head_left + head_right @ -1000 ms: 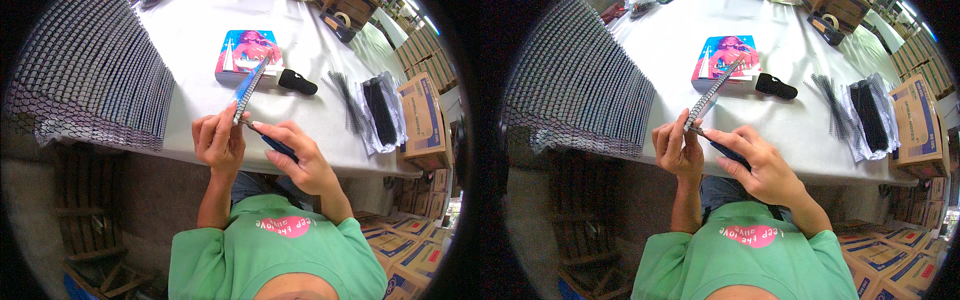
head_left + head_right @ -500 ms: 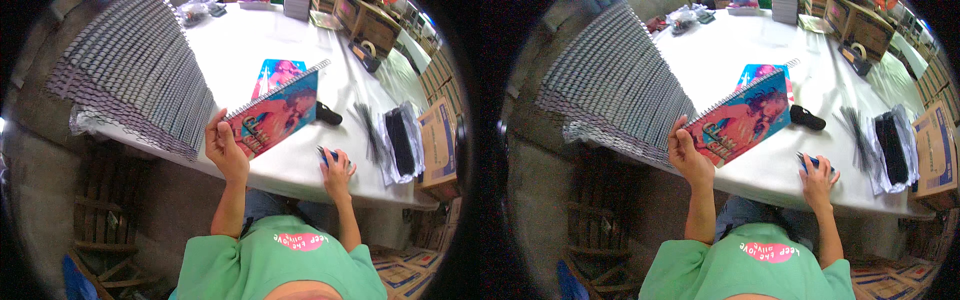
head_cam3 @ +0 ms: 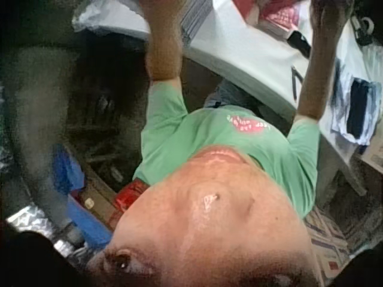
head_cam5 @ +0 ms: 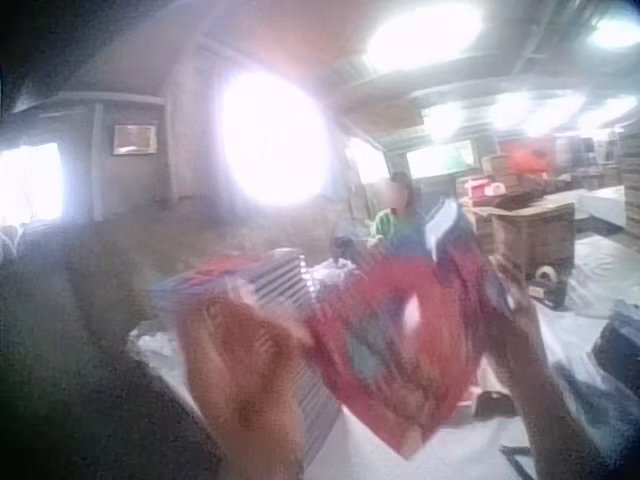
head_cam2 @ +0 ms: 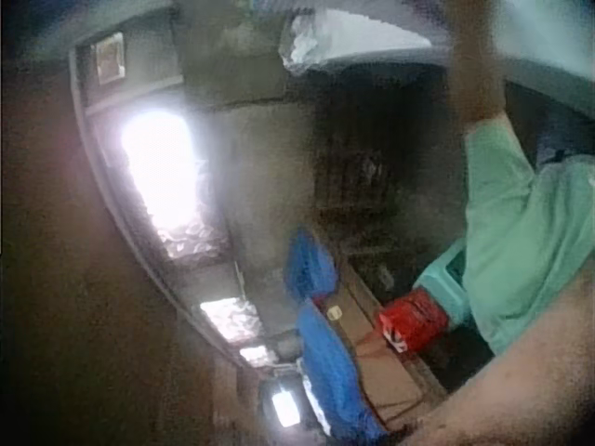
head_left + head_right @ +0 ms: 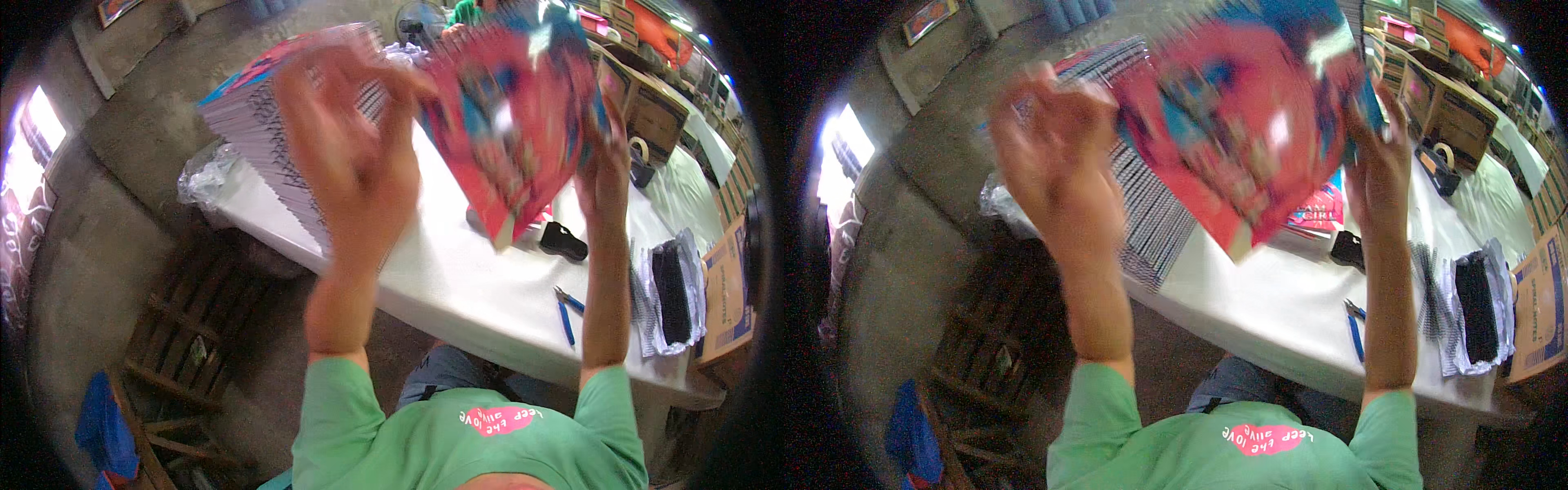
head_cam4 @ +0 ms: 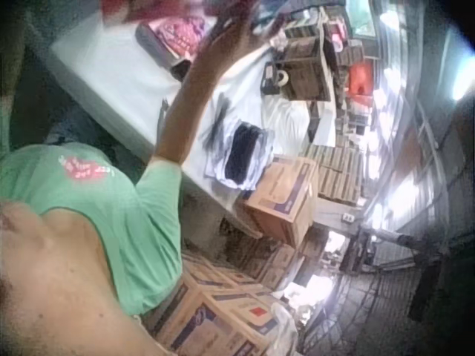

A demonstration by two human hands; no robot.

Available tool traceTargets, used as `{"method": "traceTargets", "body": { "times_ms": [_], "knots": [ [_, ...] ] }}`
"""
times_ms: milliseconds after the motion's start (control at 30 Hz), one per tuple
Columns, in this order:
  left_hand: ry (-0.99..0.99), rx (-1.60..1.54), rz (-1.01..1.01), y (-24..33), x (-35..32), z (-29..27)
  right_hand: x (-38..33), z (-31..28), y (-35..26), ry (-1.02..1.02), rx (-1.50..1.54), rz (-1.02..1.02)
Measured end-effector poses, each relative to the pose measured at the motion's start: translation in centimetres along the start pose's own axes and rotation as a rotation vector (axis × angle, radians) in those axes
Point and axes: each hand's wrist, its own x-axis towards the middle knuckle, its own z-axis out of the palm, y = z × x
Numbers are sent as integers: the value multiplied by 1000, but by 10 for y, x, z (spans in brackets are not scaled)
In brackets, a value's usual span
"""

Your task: The person takes a notebook from a stack, inserts a plastic spiral spine through the pre-punched holes by hand, and trims the excess with pliers. They then use a handheld tool to crimp the ends of the spine before placing the finished notebook onto a new stack.

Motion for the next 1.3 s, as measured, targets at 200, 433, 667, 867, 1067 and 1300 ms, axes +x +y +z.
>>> {"method": "traceTargets", "body": {
  "times_ms": [200,433,667,867,1067,1300],
  "knots": [
    [55,566,189,52,182,-128,113,152,56,-334,-408,-45],
    [-79,1309,-35,-35,150,-238,151,210,157,-516,-994,142],
    [310,969,185,-63,105,-194,114,203,163,-175,-794,-2],
    [273,1061,388,-84,116,-211,176,143,208,-449,-994,-352],
    [450,573,745,3,3,-126,123,-36,139,-328,-1116,66],
    [-433,804,-781,-219,-162,-9,-16,-225,154,312,-828,987]
  ]
}}
